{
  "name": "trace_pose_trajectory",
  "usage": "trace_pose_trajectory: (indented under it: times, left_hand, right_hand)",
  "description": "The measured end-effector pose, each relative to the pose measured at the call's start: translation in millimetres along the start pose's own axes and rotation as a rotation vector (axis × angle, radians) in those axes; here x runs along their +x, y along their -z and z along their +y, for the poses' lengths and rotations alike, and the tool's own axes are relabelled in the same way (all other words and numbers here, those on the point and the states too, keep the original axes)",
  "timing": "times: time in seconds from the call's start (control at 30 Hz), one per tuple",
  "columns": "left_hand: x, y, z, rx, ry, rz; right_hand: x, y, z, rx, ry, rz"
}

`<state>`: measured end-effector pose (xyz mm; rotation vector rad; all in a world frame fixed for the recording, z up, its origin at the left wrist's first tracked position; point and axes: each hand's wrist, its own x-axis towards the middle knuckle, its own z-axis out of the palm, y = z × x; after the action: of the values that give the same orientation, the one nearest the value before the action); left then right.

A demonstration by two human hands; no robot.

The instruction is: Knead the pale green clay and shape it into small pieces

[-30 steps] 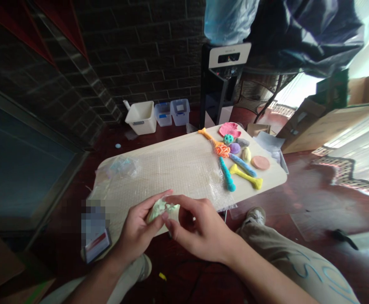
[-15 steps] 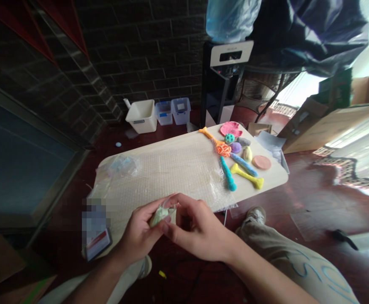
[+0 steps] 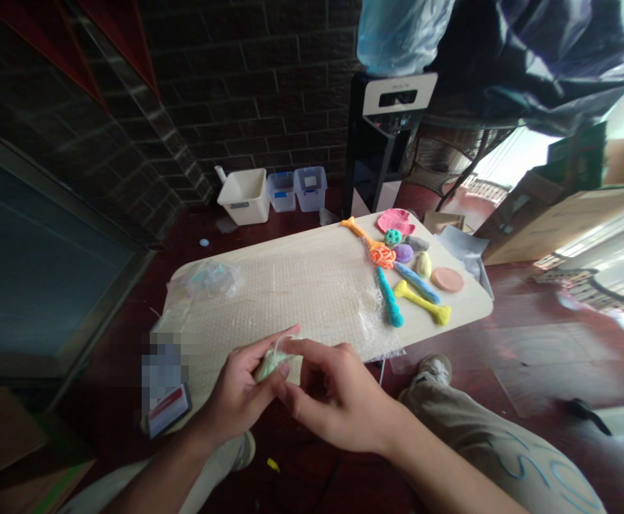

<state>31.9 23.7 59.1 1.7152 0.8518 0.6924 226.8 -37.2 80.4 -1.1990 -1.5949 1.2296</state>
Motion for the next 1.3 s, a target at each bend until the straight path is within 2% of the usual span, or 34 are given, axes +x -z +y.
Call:
trace_pose_trajectory:
  times: [0.23, 0.37, 0.5, 0.67, 0.87, 1.03, 1.3]
  left_hand:
    - [0, -3.0, -1, -0.031, -0.009, -0.036]
    - [0, -5.6, -2, -0.053, -0.008, -0.044]
    - [1, -4.5, -1, -0.091, 0.011, -0.044]
    - [2, 0.0, -1, -0.097, 0.011, -0.019]
    - [2, 0.1, 1, -0.110, 0.032, -0.086]
    - [3, 0.1, 1, 0.025, -0.029, -0.131]
    - [6, -0.9, 1, 0.121, 0.005, -0.153]
  right_hand:
    - [5, 1, -3, 0.237, -0.045, -0.071]
    - [7, 0, -6, 0.259, -0.036, -0.103]
    - [5, 2, -5, 0.119, 0.006, -0.105]
    - [2, 3, -1, -0.098, 0.159, -0.052]
    - [5, 10, -7, -0.413, 0.302, -0.102]
    - [4, 10, -14, -0.586, 0.231, -0.198]
    - [3, 3, -13, -0.459, 0.047, -0.213]
